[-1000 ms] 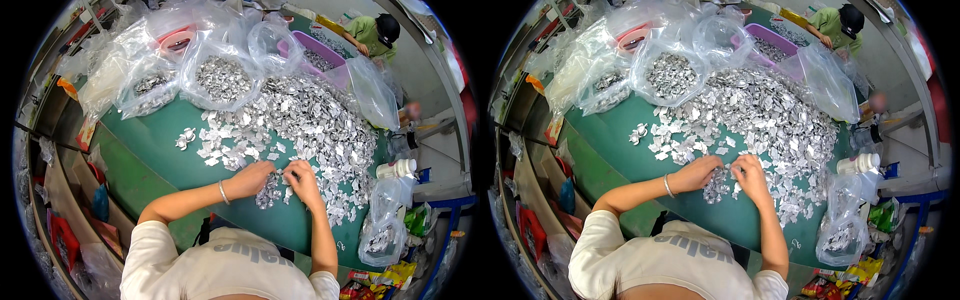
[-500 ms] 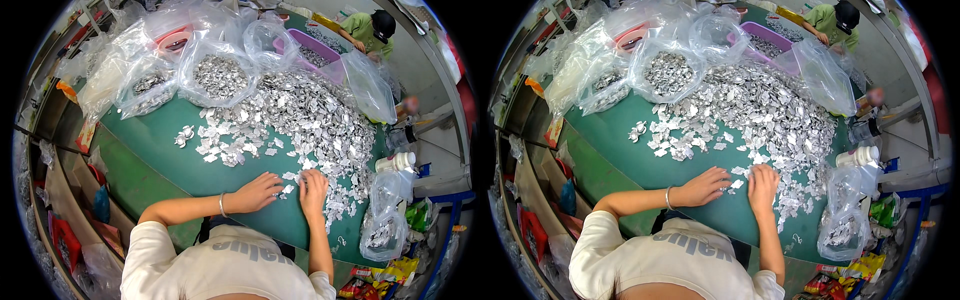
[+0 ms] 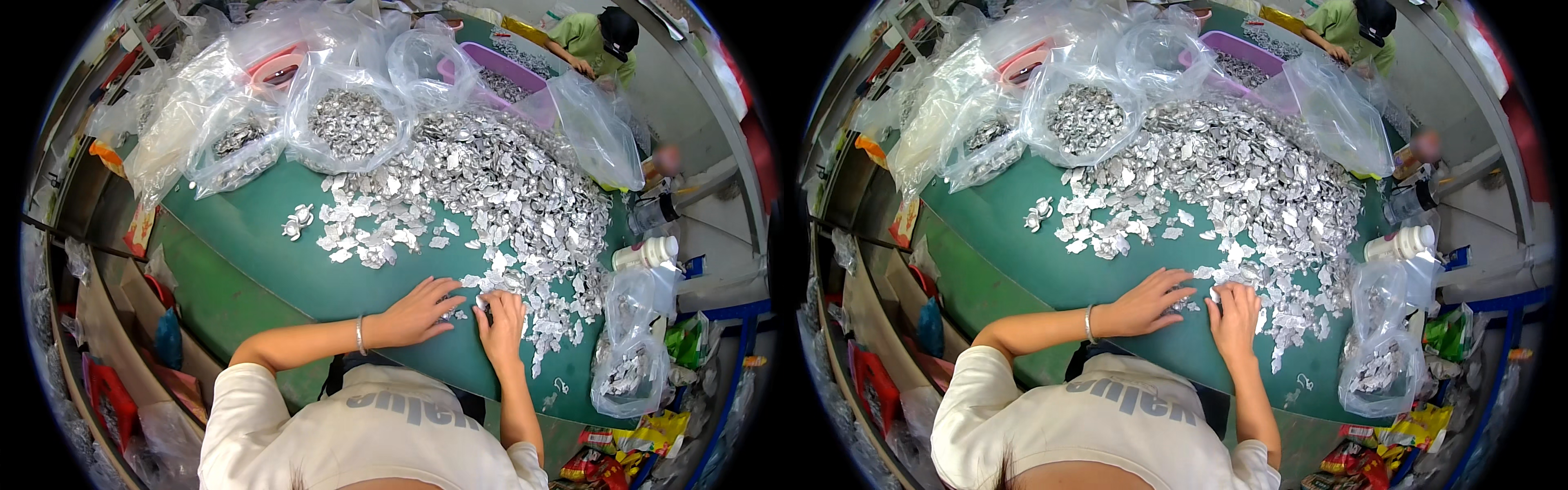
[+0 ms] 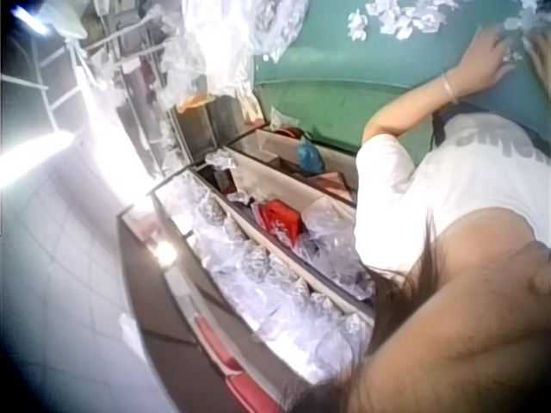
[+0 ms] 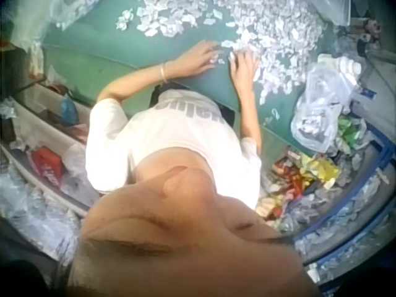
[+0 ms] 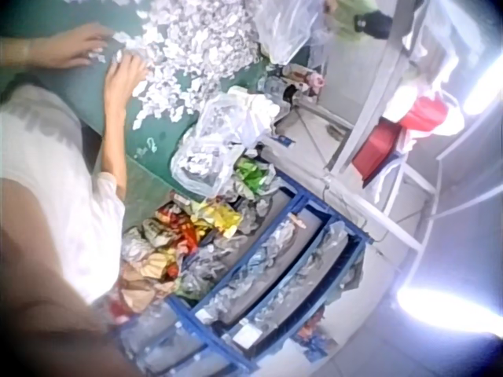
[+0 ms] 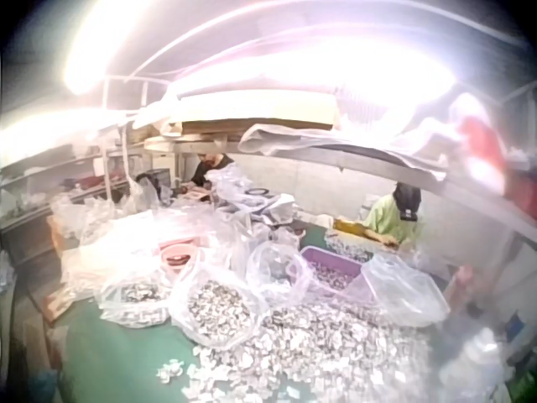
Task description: The person sorts small silver-colored metal stampings on a green workstation table, picking up individual pieces from a large pile and placing them into nearby plastic bags.
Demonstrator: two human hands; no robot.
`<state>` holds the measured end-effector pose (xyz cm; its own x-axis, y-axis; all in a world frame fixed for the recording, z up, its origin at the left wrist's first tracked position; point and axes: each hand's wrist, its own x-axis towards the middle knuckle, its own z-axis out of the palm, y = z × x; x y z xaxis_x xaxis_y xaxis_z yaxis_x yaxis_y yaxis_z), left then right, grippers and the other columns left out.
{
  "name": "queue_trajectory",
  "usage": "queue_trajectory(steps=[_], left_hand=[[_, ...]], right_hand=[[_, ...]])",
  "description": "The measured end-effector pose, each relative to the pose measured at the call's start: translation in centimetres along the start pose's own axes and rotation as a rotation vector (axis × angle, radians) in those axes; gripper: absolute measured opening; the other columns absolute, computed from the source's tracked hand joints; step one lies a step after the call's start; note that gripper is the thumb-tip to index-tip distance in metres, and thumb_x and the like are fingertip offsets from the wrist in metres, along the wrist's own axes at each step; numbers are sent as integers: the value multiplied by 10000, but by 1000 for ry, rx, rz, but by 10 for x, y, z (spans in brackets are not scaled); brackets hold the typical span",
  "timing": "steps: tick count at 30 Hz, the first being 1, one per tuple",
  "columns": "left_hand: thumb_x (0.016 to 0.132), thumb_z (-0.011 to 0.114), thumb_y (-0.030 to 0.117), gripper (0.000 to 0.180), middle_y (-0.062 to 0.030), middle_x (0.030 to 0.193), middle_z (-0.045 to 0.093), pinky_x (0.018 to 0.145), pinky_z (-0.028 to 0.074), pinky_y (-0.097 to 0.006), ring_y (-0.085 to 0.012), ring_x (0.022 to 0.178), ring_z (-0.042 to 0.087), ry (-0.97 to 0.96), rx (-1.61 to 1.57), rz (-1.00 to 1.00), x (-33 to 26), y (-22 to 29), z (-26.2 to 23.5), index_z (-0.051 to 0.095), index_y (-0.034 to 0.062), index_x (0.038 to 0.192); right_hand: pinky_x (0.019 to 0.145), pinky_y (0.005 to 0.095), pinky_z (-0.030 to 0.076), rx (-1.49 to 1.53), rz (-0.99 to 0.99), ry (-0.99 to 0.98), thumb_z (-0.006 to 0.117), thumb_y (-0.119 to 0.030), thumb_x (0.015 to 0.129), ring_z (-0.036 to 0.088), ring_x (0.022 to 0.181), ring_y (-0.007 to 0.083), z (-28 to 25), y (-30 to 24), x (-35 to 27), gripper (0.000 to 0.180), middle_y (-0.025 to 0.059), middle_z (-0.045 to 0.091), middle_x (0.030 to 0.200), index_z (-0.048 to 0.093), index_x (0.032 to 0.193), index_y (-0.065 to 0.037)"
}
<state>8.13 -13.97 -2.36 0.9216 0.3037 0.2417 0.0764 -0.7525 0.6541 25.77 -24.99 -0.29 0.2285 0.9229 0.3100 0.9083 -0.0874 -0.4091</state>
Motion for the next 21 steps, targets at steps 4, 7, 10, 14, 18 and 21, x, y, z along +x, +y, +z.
queue_trajectory(steps=[4, 7, 10, 14, 18, 21], left_hand=[[830, 662, 200, 456, -146, 1301, 441, 1054, 299, -521, -343, 1265, 382, -43, 165, 81, -4, 1, 5, 514, 84, 1246], [822, 665, 153, 427, -143, 1274, 454, 1048, 307, -501, -347, 1240, 395, -45, 86, 75, -9, -1, 5, 535, 84, 1222], [821, 649, 88, 376, -141, 1271, 455, 1027, 350, -443, -323, 1198, 440, 68, -272, -36, -7, 1, -2, 561, 73, 1187], [892, 557, 33, 201, -102, 1133, 546, 899, 442, -295, -172, 1038, 539, 528, -721, -280, -13, 13, -6, 584, -12, 1086], [952, 505, 89, 176, -50, 963, 610, 803, 457, -248, -117, 883, 562, 147, -1256, -547, -51, 36, -22, 606, -11, 1055], [956, 519, 116, 201, -75, 993, 619, 823, 481, -266, -130, 908, 579, -240, -1439, -581, -90, 38, -8, 610, -22, 1071]], right_hand=[[754, 387, 368, -91, -5, -16, 695, -77, 747, 505, 902, 281, -1, 3, -7, 208, 86, 558, 950, 623, 941, -53], [754, 398, 404, -28, 7, 13, 678, -56, 761, 530, 895, 301, 2, 4, -8, 210, 108, 560, 946, 621, 963, -39], [744, 399, 466, 313, 143, -137, 642, -19, 788, 562, 870, 338, 6, -20, -15, 213, 151, 558, 937, 608, 997, 1], [737, 391, 473, 322, 28, -102, 669, -22, 776, 561, 870, 337, 19, -25, -15, 256, 155, 554, 931, 604, 1020, 14], [772, 381, 472, 480, 75, -231, 674, -16, 778, 568, 911, 312, 16, -26, -10, 274, 145, 576, 994, 604, 1039, 24], [814, 373, 468, 586, 122, -237, 671, -10, 783, 568, 948, 298, 15, -22, -1, 306, 144, 586, 1057, 601, 1079, 26]])
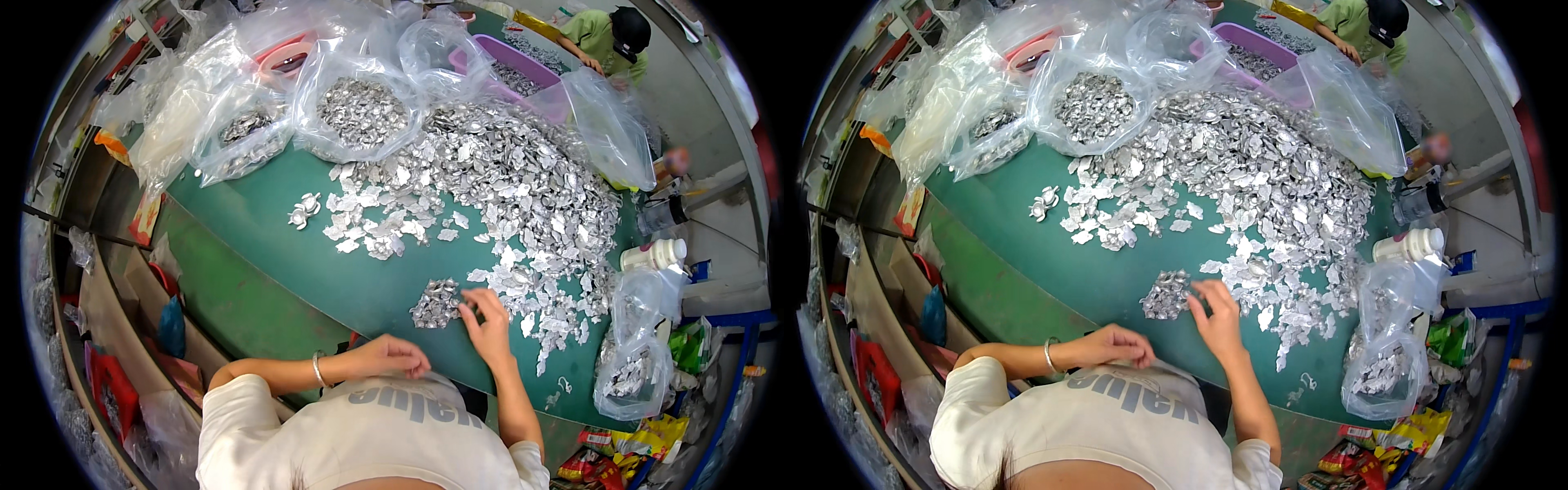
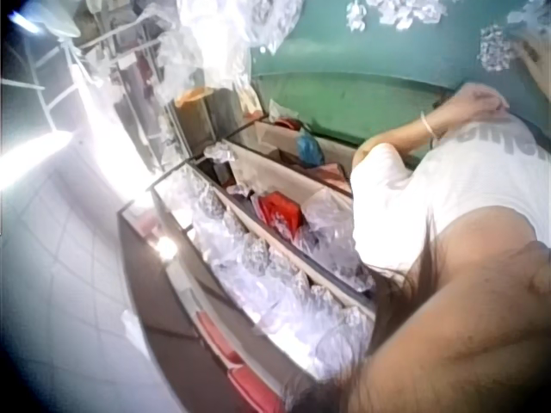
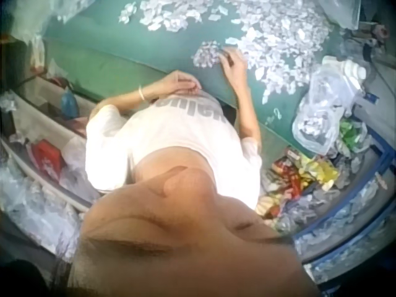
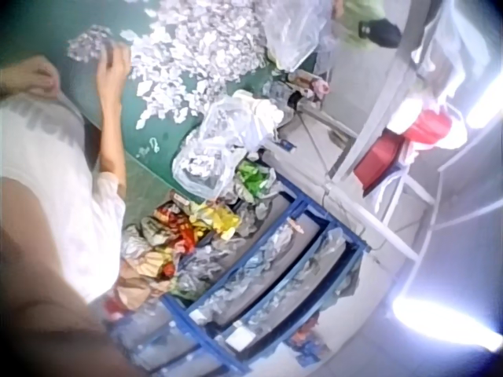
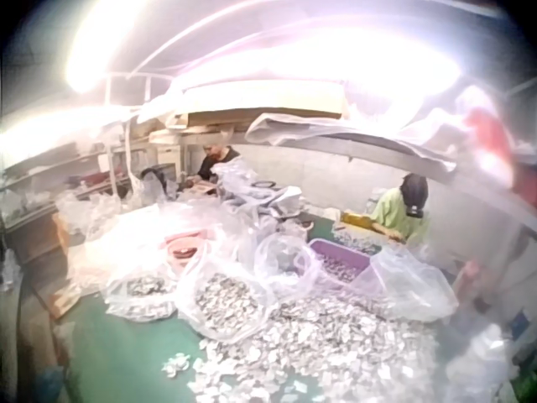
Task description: The person sorts small silver-colored metal stampings on a green workstation table, picking up individual pieces from a large pile and placing them into nearby plastic bags.
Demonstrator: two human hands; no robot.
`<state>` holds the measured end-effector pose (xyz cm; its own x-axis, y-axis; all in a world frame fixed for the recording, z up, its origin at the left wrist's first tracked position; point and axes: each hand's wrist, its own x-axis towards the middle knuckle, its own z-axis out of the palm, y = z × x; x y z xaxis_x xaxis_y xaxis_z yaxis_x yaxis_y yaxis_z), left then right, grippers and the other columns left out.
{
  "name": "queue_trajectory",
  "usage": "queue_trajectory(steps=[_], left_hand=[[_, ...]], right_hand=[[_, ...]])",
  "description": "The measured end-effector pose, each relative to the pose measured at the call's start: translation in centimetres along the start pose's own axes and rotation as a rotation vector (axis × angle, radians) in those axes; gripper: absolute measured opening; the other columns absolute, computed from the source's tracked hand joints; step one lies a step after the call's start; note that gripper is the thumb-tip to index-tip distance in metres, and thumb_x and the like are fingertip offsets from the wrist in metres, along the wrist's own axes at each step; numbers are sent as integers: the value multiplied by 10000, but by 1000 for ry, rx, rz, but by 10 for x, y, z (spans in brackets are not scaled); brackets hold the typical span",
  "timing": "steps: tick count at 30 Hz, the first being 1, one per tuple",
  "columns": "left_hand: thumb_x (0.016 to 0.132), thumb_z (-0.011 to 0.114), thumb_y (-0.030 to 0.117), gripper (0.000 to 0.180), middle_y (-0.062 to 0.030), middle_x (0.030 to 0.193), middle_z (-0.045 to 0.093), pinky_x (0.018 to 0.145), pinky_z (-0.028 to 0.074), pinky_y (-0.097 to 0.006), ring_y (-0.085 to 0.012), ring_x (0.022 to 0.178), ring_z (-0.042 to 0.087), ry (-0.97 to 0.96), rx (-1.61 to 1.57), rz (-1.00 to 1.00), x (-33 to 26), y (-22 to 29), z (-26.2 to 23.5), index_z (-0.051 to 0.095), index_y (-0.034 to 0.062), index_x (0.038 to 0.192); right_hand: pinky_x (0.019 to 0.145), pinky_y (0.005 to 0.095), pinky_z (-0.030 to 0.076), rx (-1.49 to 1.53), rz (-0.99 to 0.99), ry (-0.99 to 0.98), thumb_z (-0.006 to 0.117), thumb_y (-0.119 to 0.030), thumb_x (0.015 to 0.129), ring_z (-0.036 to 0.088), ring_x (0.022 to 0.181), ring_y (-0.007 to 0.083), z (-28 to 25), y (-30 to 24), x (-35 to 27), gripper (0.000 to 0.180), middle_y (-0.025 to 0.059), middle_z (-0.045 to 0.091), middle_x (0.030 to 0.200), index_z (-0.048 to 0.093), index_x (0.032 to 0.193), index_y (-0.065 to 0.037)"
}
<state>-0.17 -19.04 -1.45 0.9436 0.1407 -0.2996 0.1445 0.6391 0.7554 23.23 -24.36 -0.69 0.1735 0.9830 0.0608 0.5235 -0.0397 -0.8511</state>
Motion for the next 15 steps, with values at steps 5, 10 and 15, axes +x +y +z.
queue_trajectory(steps=[5, 10, 15], left_hand=[[977, 465, 132, 307, -155, 1140, 598, 975, 461, -319, -216, 1068, 586, 23, -591, -351, 2, -58, -23, 519, -52, 1217], [1001, 352, 371, 560, -242, 1306, 488, 1059, 395, -367, -282, 1228, 490, -98, -923, -297, 18, -71, -33, 383, -74, 1340], [990, 353, 419, 604, -242, 1302, 495, 1045, 408, -381, -288, 1204, 515, -54, -784, -405, 25, -82, -30, 379, -64, 1351]], right_hand=[[1006, 426, 370, -68, -244, -32, 651, -92, 822, 478, 1196, 331, 17, -1, 27, 343, 154, 560, 1211, 597, 1147, 2], [1085, 478, 289, -174, -311, -221, 679, -178, 809, 395, 1300, 337, 22, 1, 20, 412, 129, 522, 1297, 590, 1187, -43], [1082, 490, 288, -106, -288, -208, 737, -229, 754, 393, 1301, 338, 19, -4, 16, 475, 111, 508, 1317, 598, 1177, -63]])
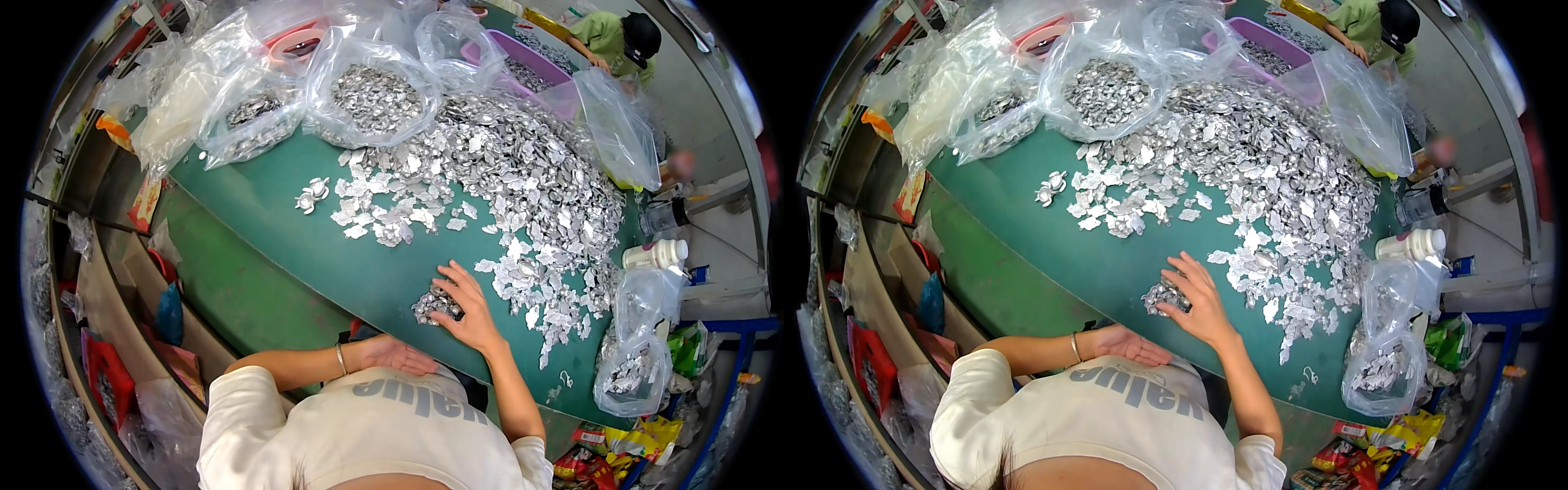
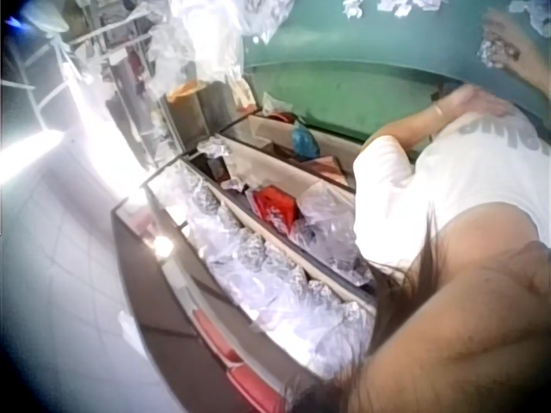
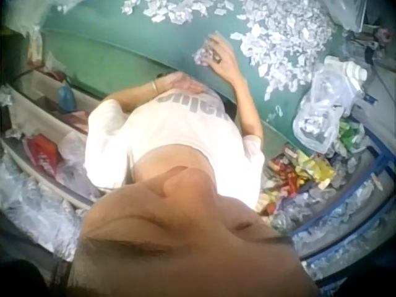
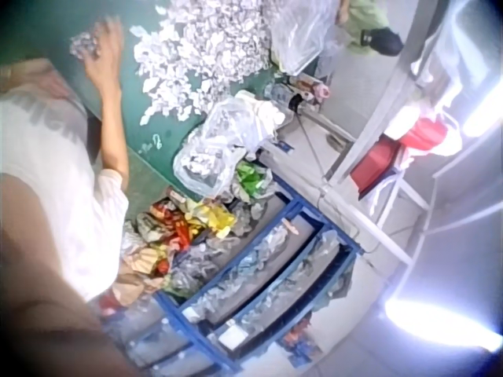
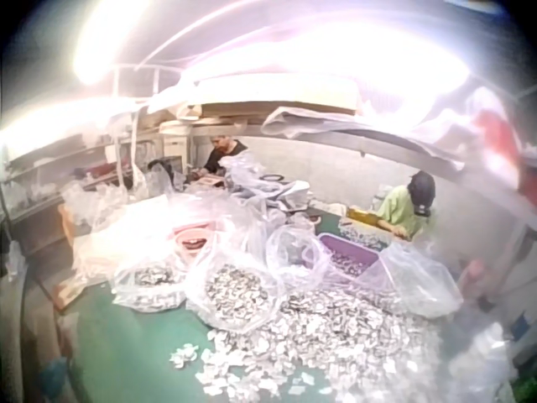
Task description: The person sorts small silver-colored metal stampings on a green workstation table, picking up individual pieces from a large pile and placing them into nearby plastic bags.
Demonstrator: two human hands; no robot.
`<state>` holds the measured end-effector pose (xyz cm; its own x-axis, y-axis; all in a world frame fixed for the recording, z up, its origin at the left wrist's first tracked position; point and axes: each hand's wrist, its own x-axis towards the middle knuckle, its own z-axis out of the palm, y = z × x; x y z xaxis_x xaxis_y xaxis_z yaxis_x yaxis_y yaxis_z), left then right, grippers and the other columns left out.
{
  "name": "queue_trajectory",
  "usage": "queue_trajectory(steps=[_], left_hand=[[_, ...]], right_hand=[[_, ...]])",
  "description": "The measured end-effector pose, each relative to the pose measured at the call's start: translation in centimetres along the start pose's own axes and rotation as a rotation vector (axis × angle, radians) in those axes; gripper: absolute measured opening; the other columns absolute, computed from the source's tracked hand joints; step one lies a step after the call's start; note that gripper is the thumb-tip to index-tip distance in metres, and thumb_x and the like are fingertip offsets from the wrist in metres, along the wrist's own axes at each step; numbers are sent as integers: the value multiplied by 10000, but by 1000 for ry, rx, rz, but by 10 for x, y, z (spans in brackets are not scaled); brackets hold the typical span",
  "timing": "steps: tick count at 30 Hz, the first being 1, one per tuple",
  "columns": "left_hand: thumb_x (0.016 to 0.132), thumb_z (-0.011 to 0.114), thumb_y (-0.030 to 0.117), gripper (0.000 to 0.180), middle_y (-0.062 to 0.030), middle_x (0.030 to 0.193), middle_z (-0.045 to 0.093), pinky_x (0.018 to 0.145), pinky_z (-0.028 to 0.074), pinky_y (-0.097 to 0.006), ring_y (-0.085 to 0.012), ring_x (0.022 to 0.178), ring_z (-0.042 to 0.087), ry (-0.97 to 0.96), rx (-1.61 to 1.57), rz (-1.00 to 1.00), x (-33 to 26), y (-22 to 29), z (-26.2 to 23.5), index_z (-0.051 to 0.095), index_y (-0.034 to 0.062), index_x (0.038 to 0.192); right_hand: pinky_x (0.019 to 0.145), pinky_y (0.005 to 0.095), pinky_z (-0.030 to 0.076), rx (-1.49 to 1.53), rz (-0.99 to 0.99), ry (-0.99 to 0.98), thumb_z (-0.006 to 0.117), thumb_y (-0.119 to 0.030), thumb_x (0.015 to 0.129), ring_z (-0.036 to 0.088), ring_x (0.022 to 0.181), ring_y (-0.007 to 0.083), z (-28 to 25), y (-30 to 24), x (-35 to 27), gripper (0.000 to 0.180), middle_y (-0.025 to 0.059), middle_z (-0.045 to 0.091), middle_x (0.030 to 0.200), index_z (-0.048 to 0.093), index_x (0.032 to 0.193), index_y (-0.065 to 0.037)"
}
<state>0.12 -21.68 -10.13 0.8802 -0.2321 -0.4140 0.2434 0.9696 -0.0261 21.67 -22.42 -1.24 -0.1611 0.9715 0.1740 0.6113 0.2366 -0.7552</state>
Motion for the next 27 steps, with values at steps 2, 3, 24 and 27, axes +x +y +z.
queue_trajectory(steps=[2, 3, 24, 27], left_hand=[[986, 406, 373, 539, -221, 1252, 540, 1006, 437, -362, -271, 1153, 552, 76, 263, 21, -3, -2, 1, 437, -55, 1312], [983, 433, 345, 497, -205, 1218, 568, 978, 456, -347, -256, 1119, 574, 120, 479, 67, -12, -1, 8, 475, -49, 1284], [775, 663, 39, 122, -76, 781, 525, 660, 410, -345, -256, 747, 524, 923, 1823, 1200, -34, 59, 85, 592, 31, 874], [795, 627, -4, 94, -67, 809, 556, 627, 437, -315, -195, 744, 548, 880, 1552, 1294, -38, 88, 92, 606, 26, 882]], right_hand=[[1080, 498, 286, -43, 0, -7, 753, -244, 736, 394, 1300, 338, -2, -5, 1, 489, 106, 507, 1318, 604, 1169, -71], [1079, 502, 284, -98, -17, -36, 758, -249, 729, 393, 1300, 337, -3, -7, 1, 495, 104, 507, 1317, 605, 1167, -76], [1069, 475, 292, -137, 8, 8, 807, -220, 652, 363, 1320, 355, 6, -8, -9, 644, 134, 476, 1343, 557, 1220, -45], [1070, 476, 293, -144, 5, 13, 806, -216, 654, 369, 1317, 353, 7, -6, -10, 644, 137, 480, 1339, 555, 1222, -43]])
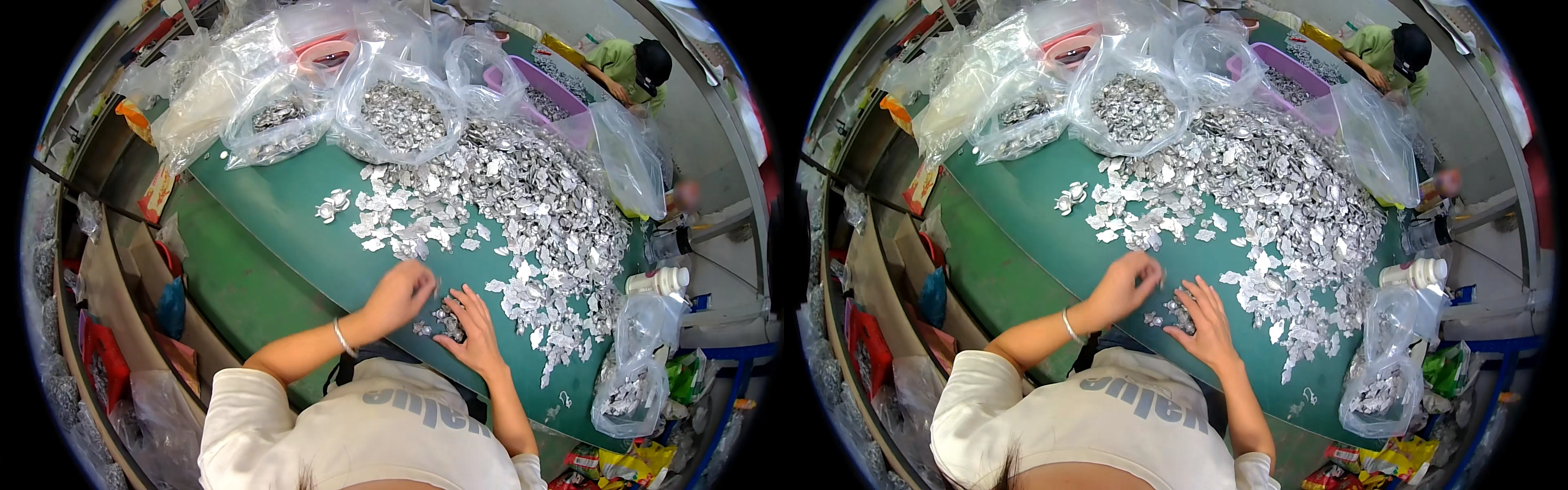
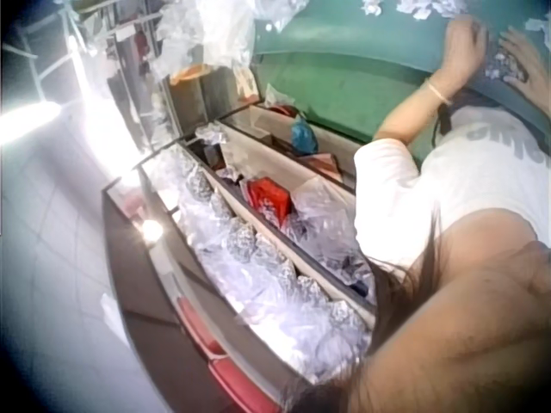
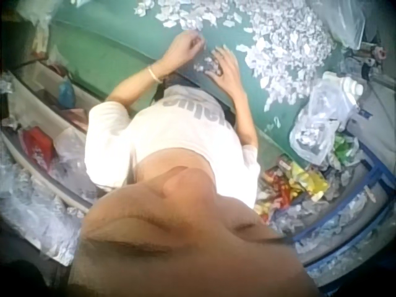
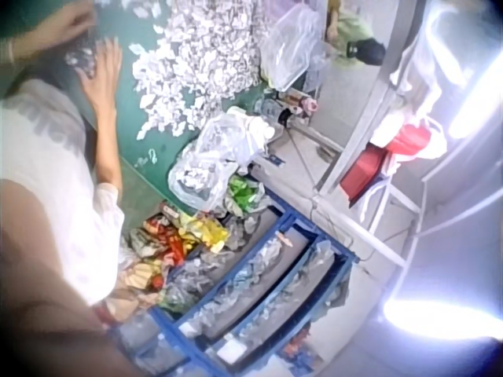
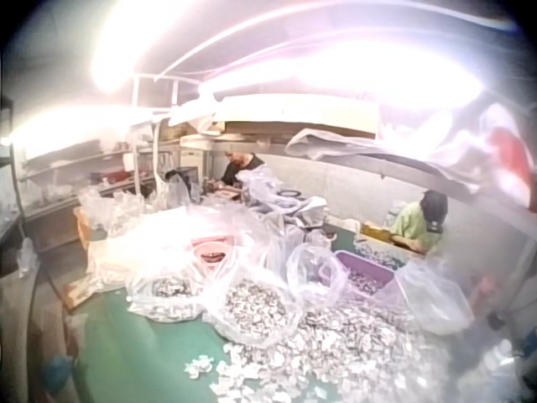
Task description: The person sorts small silver-colored metal stampings on a green workstation table, picking up individual pieces from a large pile and placing them into nearby plastic bags.
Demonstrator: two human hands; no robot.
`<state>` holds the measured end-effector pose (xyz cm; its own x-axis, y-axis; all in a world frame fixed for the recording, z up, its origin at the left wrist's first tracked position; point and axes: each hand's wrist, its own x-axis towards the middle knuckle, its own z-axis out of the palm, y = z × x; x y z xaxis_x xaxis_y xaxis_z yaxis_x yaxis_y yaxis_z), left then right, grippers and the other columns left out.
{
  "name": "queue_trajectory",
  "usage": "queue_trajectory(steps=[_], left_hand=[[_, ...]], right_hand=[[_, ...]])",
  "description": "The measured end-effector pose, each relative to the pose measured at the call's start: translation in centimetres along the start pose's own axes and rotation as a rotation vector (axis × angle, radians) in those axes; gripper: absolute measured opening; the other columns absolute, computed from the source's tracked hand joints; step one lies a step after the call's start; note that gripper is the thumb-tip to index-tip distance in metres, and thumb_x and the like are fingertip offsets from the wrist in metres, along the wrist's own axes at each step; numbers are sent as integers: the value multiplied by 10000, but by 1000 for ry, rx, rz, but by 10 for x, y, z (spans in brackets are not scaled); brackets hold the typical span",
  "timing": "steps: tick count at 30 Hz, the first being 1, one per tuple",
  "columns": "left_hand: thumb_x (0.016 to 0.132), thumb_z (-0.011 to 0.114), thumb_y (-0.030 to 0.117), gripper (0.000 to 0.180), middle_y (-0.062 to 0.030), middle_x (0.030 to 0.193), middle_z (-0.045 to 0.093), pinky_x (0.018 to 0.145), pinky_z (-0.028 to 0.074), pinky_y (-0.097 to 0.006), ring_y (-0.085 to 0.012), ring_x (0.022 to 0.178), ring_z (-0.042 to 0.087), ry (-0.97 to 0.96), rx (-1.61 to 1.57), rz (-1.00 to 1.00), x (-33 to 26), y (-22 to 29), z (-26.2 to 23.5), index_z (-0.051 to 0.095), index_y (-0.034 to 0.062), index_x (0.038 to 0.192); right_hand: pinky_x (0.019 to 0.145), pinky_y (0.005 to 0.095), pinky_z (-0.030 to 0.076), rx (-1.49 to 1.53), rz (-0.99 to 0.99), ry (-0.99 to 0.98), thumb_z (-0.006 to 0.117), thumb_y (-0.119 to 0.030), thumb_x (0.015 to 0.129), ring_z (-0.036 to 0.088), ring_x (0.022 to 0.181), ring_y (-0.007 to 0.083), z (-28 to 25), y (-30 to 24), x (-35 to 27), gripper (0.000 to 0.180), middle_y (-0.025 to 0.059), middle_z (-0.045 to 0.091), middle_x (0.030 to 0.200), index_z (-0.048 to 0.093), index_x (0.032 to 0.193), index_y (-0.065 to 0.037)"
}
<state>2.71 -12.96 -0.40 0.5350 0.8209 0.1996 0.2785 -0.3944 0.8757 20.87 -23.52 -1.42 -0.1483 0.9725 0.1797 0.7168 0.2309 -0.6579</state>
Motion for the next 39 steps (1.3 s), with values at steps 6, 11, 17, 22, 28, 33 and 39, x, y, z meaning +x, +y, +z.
queue_trajectory(steps=[6, 11, 17, 22, 28, 33, 39], left_hand=[[824, 597, -27, 386, -71, 1019, 559, 650, 461, -245, -135, 783, 554, 442, -203, -76, 52, -25, -12, 509, 14, 1197], [937, 545, 126, 206, -30, 909, 615, 654, 457, -224, -84, 793, 558, -460, -774, -464, -23, 22, -14, 599, 31, 1112], [988, 449, 290, 422, -153, 1222, 556, 930, 451, -311, -199, 1075, 556, -932, -1139, -987, -112, -47, 18, 495, -12, 1278], [960, 350, 528, 688, -303, 1412, 328, 1108, 297, -468, -417, 1313, 350, -759, -1900, -1257, -95, -48, 60, 326, 1, 1401], [887, 316, 684, 823, -334, 1402, 319, 1097, 280, -515, -487, 1294, 335, -854, -2205, -1265, -97, -41, 72, 330, 55, 1418], [889, 303, 687, 805, -312, 1374, 379, 1065, 318, -534, -501, 1229, 411, -936, -2378, -1190, -104, -47, 77, 357, 71, 1406], [933, 351, 584, 655, -221, 1289, 508, 986, 420, -543, -448, 1121, 524, -662, -2362, -1360, -112, -58, 77, 444, 73, 1332]], right_hand=[[1070, 484, 297, 15, 1, 29, 782, -245, 696, 378, 1308, 355, -7, -1, 4, 615, 143, 481, 1333, 549, 1229, -46], [1072, 486, 298, 22, 17, 4, 734, -217, 753, 396, 1293, 359, -4, 4, 6, 546, 138, 492, 1319, 543, 1233, -43], [1079, 462, 300, 106, 46, -27, 645, -92, 820, 391, 1298, 355, -4, 4, -6, 394, 134, 496, 1307, 556, 1198, -26], [1080, 467, 295, 71, 119, -4, 646, -68, 811, 373, 1306, 365, -4, -13, -22, 405, 139, 469, 1327, 548, 1200, -20], [1082, 495, 276, 60, 157, 16, 637, -41, 794, 339, 1313, 407, 2, -29, -50, 433, 187, 431, 1338, 514, 1205, 17], [1073, 518, 283, 62, 153, -21, 661, -34, 772, 347, 1303, 425, 14, -45, -74, 447, 203, 421, 1332, 515, 1190, 23], [1035, 531, 341, 176, -22, -158, 665, -104, 814, 388, 1274, 419, 23, -48, -88, 353, 187, 446, 1305, 567, 1136, 3]])
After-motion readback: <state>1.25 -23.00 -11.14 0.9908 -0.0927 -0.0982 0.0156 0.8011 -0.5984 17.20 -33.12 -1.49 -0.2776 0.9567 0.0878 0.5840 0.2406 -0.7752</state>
